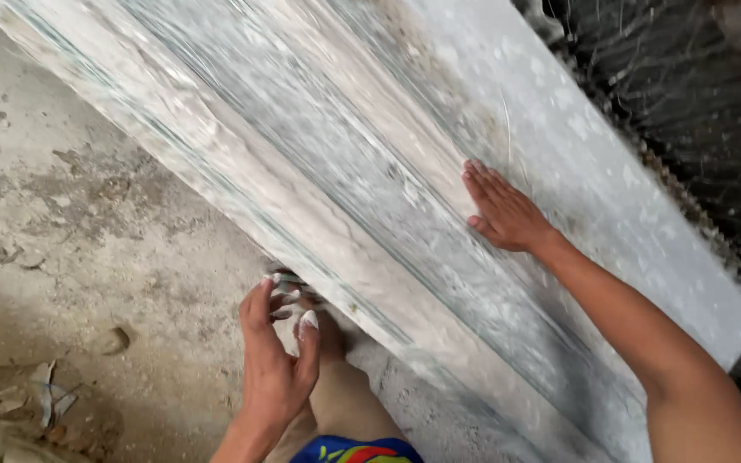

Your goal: Apply and smooth liquid gypsum or plaster mixture into architectural molds by hand.

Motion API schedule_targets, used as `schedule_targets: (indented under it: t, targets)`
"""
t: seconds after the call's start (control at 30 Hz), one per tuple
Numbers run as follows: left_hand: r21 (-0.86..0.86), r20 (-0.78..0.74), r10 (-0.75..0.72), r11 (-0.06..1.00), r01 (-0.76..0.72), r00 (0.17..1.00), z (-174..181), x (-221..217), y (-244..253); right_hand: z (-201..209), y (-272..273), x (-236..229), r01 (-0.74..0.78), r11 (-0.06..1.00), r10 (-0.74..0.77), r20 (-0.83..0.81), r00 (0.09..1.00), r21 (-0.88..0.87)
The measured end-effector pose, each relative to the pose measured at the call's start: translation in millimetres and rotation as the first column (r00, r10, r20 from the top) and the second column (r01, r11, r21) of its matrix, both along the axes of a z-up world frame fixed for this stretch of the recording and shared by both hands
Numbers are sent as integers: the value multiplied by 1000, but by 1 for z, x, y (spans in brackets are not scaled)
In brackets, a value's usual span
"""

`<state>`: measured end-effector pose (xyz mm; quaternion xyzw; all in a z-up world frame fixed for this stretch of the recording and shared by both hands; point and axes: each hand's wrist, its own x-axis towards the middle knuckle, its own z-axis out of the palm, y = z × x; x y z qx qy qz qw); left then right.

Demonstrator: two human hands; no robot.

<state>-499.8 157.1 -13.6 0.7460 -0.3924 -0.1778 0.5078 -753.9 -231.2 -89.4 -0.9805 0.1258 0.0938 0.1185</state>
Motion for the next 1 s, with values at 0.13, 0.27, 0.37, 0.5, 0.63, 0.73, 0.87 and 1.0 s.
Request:
schedule_targets:
  t: [0.13, 0.27, 0.37, 0.5, 0.63, 0.73, 0.87, 1.0]
  targets:
    - [42, -5, -31, 999, 32, 999, 2, -76, 28, 4, 25, -89, 31, 999, -31, -5, 1000, -9]
    - [30, -27, 3, 1000, -2, 1000, -2, -161, 40, -1, 39, -184, 36, 999, -36, -9, 999, -3]
    - [4, -53, 30, 1000, -29, 998, -8, -232, 47, -4, 47, -251, 24, 1000, -24, -9, 1000, -12]
    - [-45, -64, 65, 997, -68, 996, -14, -338, 54, -10, 64, -354, -8, 1000, 7, 28, 1000, 25]
    - [-29, -26, 81, 996, -82, 996, -10, -468, 60, -8, 88, -461, -4, 1000, 4, 16, 1000, 26]
    - [-20, -100, 43, 999, -45, 994, -1, -555, 63, -6, 101, -551, 10, 1000, -10, -19, 1000, 3]
    - [-19, -168, -24, 1000, 22, 985, 10, -631, 71, -12, 121, -645, 13, 1000, -13, 1, 1000, -20]
    - [42, -124, -81, 995, 87, 989, 18, -671, 73, -12, 139, -720, 58, 998, -58, 4, 998, -16]
